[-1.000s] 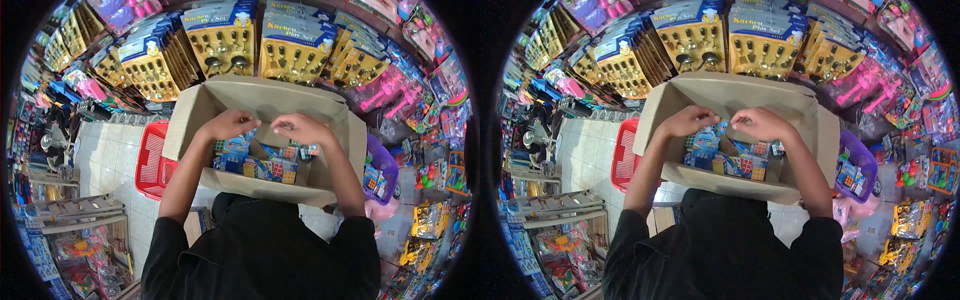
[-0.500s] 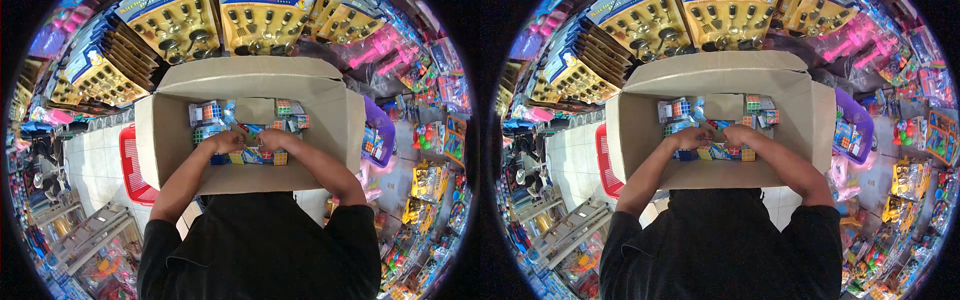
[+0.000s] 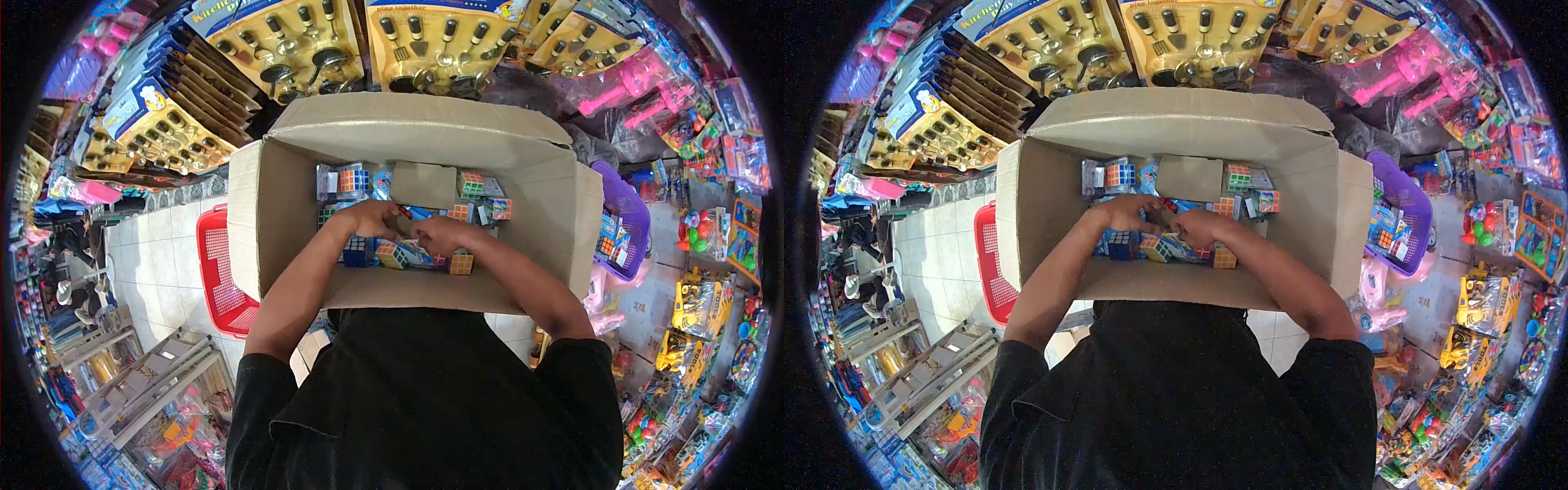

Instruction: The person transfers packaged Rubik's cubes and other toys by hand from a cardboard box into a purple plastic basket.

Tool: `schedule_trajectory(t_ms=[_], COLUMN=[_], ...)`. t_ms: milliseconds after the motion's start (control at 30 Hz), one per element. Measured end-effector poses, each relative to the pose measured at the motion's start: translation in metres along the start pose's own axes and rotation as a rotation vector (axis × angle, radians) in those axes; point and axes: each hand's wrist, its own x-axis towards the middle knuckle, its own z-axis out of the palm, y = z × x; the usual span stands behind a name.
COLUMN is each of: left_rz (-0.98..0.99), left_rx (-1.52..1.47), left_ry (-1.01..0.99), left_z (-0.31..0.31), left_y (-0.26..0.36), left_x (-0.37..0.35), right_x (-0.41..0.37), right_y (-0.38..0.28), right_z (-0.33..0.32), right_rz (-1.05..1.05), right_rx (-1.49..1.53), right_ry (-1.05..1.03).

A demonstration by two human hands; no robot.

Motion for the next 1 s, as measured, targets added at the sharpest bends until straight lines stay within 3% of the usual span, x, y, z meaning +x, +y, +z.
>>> schedule_trajectory(t_ms=[100, 200, 367, 467, 500, 600, 700, 800, 1000], left_rz=[0.047, 0.04, -0.038, -0.072, -0.103, -0.116, -0.115, -0.133, -0.133], left_rx=[-0.053, -0.024, -0.029, -0.002, 0.049, 0.092, 0.122, 0.122, 0.057], left_ry=[-0.157, -0.255, -0.11, -0.076, -0.096, -0.092, -0.112, -0.084, 0.012], left_z=[-0.006, -0.016, -0.027, -0.037, -0.041, -0.04, -0.045, -0.052, -0.054], left_y=[0.014, 0.032, 0.027, 0.033, 0.031, 0.012, 0.003, 0.006, 0.016], left_x=[-0.004, -0.01, -0.009, -0.017, -0.014, -0.011, -0.015, -0.022, -0.036], right_x=[-0.012, -0.014, -0.019, -0.014, -0.024, -0.019, -0.005, 0.006, 0.0], right_y=[-0.029, -0.016, -0.006, 0.008, -0.007, 0.014, 0.056, 0.08, 0.081], right_z=[-0.033, -0.045, -0.066, -0.065, -0.076, -0.063, -0.03, 0.005, 0.025], right_rz=[0.094, -0.101, -0.101, -0.097, 0.041, -0.022, 0.121, 0.238, 0.295], right_rx=[0.067, 0.048, 0.156, 0.323, 0.52, 0.439, 0.145, -0.186, -0.138], right_ry=[0.008, 0.254, 0.394, 0.359, 0.223, 0.249, 0.126, -0.167, -0.101])
